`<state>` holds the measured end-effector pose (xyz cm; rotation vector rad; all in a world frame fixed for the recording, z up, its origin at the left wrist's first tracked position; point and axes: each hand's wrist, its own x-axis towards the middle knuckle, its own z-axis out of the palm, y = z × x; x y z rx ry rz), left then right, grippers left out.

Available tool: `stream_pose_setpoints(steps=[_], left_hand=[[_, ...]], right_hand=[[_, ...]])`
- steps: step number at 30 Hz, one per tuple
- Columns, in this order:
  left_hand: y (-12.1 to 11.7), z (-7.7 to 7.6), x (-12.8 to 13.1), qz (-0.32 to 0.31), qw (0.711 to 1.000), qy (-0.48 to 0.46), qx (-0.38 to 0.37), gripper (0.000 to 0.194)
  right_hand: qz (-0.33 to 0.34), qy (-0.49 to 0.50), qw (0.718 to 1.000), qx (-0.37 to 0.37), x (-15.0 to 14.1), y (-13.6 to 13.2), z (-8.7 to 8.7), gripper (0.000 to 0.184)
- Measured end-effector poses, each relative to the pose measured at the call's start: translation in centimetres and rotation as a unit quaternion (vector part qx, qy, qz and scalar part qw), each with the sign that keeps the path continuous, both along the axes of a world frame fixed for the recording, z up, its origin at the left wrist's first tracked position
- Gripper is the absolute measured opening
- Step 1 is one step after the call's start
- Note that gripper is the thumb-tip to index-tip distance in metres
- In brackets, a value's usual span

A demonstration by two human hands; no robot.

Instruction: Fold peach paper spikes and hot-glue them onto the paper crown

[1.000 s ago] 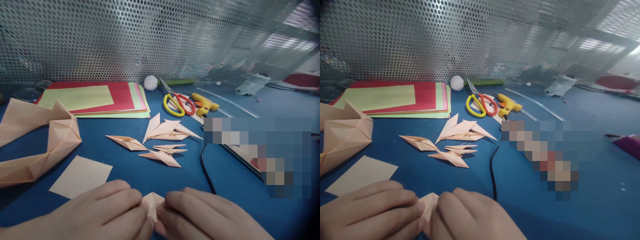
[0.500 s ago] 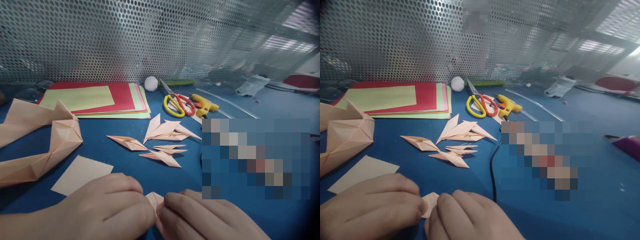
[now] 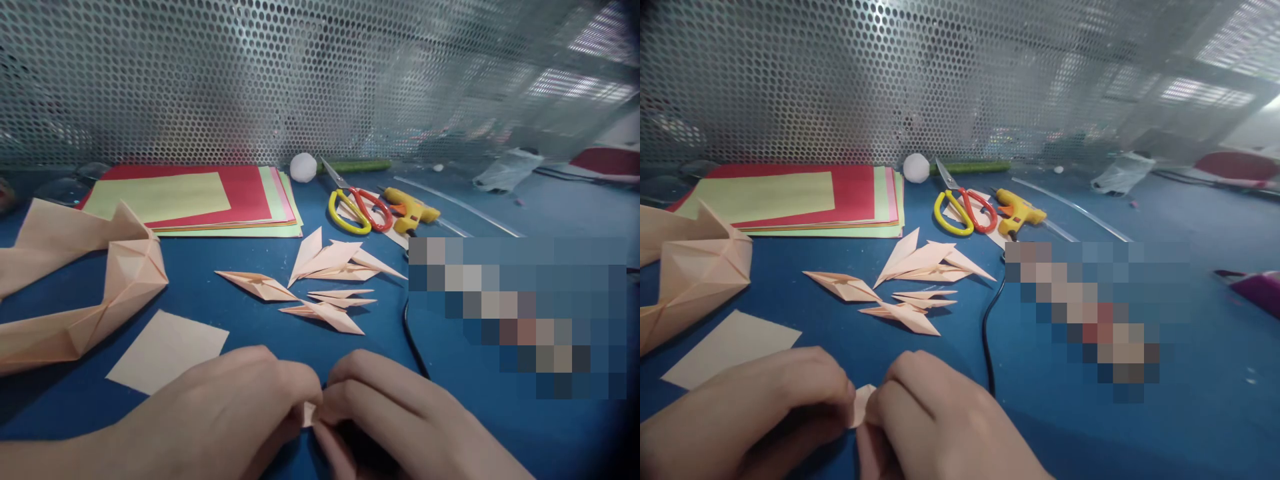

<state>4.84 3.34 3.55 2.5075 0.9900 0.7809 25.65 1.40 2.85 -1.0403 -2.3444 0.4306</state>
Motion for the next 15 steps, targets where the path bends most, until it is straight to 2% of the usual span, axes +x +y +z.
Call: stream_pose_setpoints(steps=[5, 8, 15], left_hand=[[0.0, -0.8, -0.4, -0.009, 0.998, 0.048, 0.051, 0.023], [0.2, -0.9, -0.4, -0.011, 0.995, 0.067, 0.066, 0.023], [0.7, -0.1, 0.1, 0.004, 0.997, 0.075, 0.024, 0.022]], right_hand=[[-0.016, 0.033, 0.995, -0.088, -0.5, 0.4, 0.6, 0.018], [-0.039, 0.035, 0.993, -0.105, -0.8, 0.6, 1.2, 0.019], [-0.047, 0.017, 0.992, -0.12, -0.5, 0.3, 1.2, 0.019]])
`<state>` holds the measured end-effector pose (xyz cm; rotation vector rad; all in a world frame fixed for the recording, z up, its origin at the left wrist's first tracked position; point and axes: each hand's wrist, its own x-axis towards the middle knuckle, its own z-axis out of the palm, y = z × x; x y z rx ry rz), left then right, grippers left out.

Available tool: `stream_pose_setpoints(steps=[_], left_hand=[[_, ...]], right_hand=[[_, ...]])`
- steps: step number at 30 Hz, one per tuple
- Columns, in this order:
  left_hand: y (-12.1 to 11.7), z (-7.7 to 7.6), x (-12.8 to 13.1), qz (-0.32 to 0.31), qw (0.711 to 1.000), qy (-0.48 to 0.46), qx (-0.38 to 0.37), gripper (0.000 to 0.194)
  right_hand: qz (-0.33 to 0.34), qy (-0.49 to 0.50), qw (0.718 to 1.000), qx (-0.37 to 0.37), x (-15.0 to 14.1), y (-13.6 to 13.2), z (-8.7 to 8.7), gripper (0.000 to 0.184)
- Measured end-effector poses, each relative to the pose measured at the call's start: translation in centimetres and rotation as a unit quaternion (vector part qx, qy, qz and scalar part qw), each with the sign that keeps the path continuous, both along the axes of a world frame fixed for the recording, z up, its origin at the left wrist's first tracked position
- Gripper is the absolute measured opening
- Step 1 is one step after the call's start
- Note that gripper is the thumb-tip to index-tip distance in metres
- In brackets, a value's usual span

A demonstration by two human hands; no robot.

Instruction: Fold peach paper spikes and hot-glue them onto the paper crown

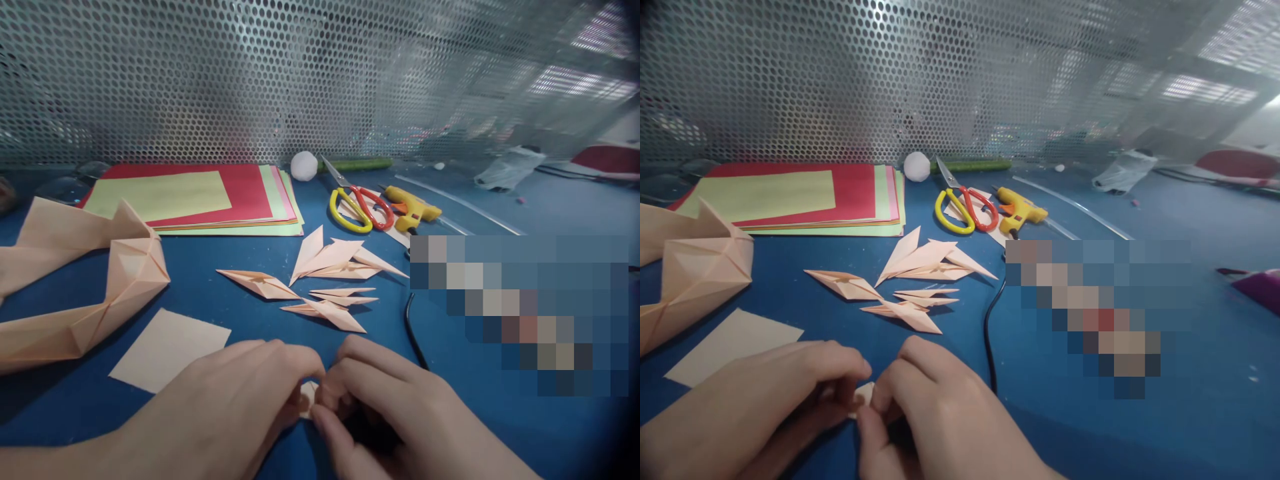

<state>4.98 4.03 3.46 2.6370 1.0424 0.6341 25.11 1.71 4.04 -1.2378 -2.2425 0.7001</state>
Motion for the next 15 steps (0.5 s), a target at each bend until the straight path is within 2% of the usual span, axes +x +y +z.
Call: stream_pose_setpoints(steps=[5, 6, 11, 15], left_hand=[[-0.2, 0.4, -0.5, 0.01, 0.993, -0.068, -0.097, 0.024], [-0.2, 0.5, -0.6, -0.008, 0.99, -0.087, -0.112, 0.023], [0.4, 1.4, -1.0, -0.03, 0.978, -0.062, -0.196, 0.024], [1.0, 2.0, -1.1, -0.012, 0.971, -0.032, -0.237, 0.017]], right_hand=[[0.002, -0.004, 1.0, -0.015, -0.2, 0.3, 0.1, 0.02], [0.0, 0.005, 1.0, -0.01, -0.3, 0.3, 0.0, 0.02], [-0.008, 0.045, 0.999, 0.009, -0.6, 0.4, -0.9, 0.021], [-0.011, 0.051, 0.998, 0.024, -0.4, 0.3, -1.1, 0.021]])
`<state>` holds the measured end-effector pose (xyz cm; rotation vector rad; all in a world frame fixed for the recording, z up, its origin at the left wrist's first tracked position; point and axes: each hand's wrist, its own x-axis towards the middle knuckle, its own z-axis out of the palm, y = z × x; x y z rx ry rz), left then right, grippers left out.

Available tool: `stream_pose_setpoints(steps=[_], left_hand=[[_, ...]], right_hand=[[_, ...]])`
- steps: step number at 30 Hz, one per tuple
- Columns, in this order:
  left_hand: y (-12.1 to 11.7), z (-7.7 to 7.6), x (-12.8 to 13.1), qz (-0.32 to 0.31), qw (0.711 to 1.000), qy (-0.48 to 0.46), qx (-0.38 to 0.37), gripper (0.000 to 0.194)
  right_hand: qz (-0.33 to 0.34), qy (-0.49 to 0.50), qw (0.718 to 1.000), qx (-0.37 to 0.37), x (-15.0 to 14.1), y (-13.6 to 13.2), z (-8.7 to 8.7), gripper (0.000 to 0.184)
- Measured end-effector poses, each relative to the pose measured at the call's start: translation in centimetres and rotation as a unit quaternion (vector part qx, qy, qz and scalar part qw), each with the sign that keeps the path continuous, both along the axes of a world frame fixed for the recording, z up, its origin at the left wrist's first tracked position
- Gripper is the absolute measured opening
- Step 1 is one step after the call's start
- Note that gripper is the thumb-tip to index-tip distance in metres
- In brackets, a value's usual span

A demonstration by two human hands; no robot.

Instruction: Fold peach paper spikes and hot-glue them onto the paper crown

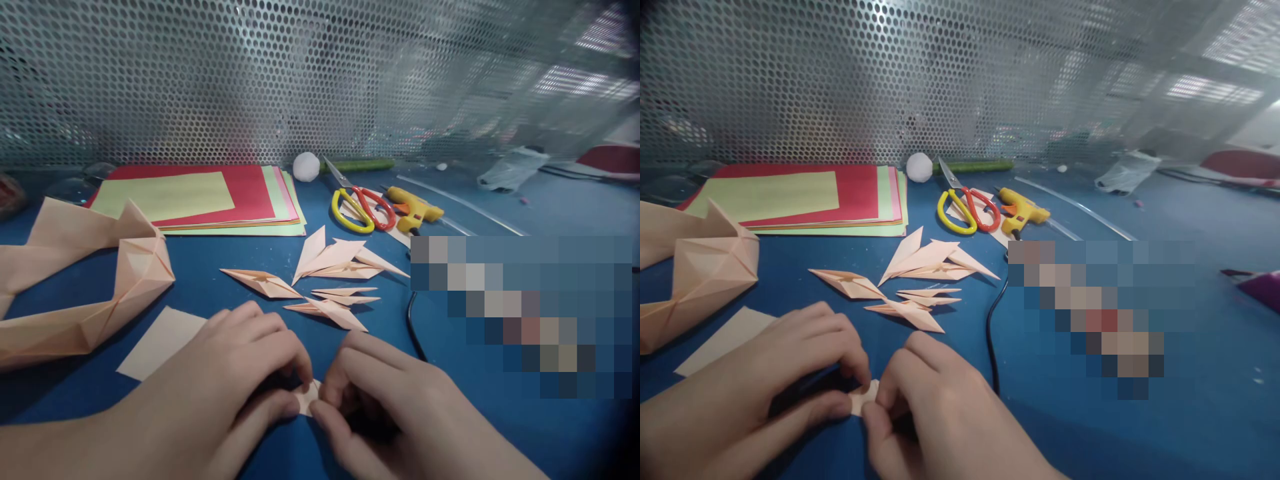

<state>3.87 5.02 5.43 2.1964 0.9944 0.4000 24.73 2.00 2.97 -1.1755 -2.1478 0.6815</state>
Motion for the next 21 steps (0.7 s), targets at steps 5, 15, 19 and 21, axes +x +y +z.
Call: stream_pose_setpoints(steps=[5, 15, 19, 21], left_hand=[[0.3, 0.5, 0.2, 0.038, 0.996, 0.035, -0.068, 0.012], [0.3, 0.2, 0.0, 0.04, 0.997, 0.013, -0.065, 0.016], [-0.3, -0.7, -0.4, 0.042, 0.997, -0.029, -0.061, 0.021], [-0.5, -0.9, -0.6, 0.046, 0.996, -0.034, -0.069, 0.023]], right_hand=[[0.019, -0.057, 0.997, -0.055, 0.4, 0.1, 1.4, 0.021], [0.052, -0.052, 0.99, -0.124, 0.9, 0.6, 2.4, 0.029], [0.071, -0.041, 0.989, -0.122, 1.1, 0.6, 2.6, 0.034], [0.082, -0.036, 0.989, -0.122, 1.3, 0.5, 2.7, 0.038]])
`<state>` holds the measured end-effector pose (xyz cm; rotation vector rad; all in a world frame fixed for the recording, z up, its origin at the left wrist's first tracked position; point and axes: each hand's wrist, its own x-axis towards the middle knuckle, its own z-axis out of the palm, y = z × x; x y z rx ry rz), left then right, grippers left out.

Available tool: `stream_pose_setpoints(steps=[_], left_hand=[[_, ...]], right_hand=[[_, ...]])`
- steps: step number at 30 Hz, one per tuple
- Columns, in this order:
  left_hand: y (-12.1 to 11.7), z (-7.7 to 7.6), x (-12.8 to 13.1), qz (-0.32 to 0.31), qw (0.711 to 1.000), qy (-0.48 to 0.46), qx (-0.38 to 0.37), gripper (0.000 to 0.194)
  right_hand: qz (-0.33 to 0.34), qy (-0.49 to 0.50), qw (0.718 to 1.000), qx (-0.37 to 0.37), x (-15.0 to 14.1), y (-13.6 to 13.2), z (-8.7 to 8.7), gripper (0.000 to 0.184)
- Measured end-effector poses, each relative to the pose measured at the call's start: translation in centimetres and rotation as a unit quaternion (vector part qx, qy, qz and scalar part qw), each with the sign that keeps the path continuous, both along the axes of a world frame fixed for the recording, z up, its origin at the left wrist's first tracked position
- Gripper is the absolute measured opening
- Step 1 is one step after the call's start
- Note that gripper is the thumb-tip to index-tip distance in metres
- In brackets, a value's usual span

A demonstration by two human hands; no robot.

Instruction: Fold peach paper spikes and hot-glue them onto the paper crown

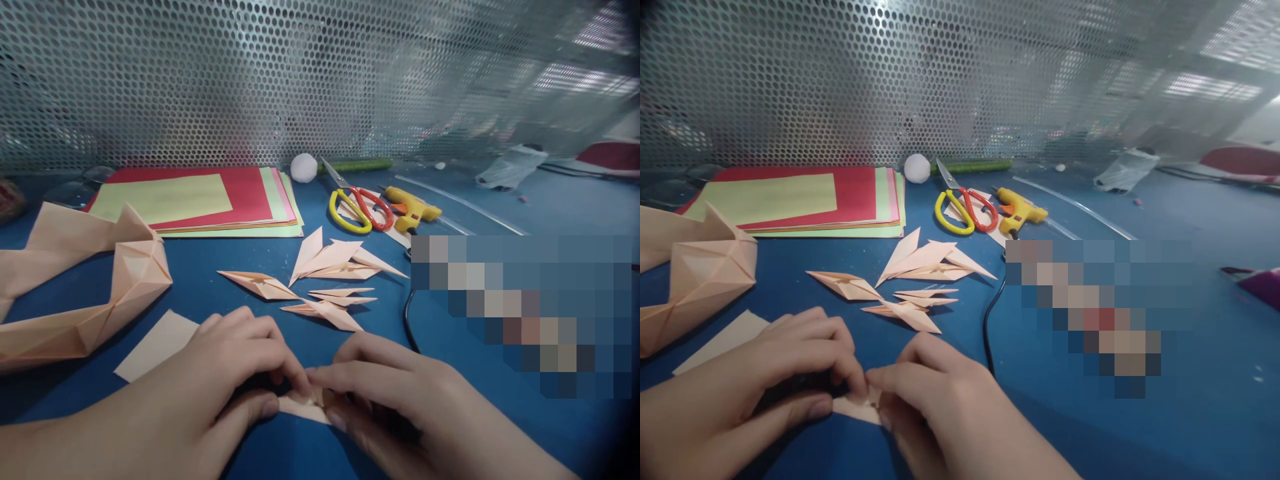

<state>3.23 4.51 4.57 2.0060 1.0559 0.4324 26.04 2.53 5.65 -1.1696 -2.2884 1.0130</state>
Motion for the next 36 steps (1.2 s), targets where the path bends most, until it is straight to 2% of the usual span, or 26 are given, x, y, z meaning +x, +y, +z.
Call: stream_pose_setpoints(steps=[6, 13, 21, 27, 32, 36], left_hand=[[-0.2, 0.6, -0.2, 0.013, 0.999, 0.036, -0.028, 0.028], [-0.5, 0.1, 0.3, 0.043, 0.998, 0.013, 0.04, 0.024], [-0.3, 0.3, 0.7, 0.001, 0.995, 0.049, 0.083, 0.028], [-0.2, -0.4, 0.7, -0.004, 0.989, 0.027, 0.142, 0.023], [-0.2, -0.7, 0.6, -0.012, 0.989, 0.03, 0.145, 0.01], [-0.2, -0.3, 0.7, -0.021, 0.989, 0.026, 0.143, 0.013]], right_hand=[[-0.015, -0.005, 1.0, -0.024, 0.1, 0.2, 0.4, 0.038], [-0.046, -0.011, 0.998, -0.032, -0.5, 0.3, 0.3, 0.035], [-0.047, 0.008, 0.998, -0.049, -0.4, 0.2, 0.5, 0.028], [-0.042, 0.003, 0.998, -0.043, -0.3, 0.3, 0.3, 0.025], [-0.054, -0.021, 0.998, -0.021, -0.8, 0.4, 0.3, 0.023], [-0.055, -0.017, 0.998, -0.009, -0.8, 0.4, 0.2, 0.021]])
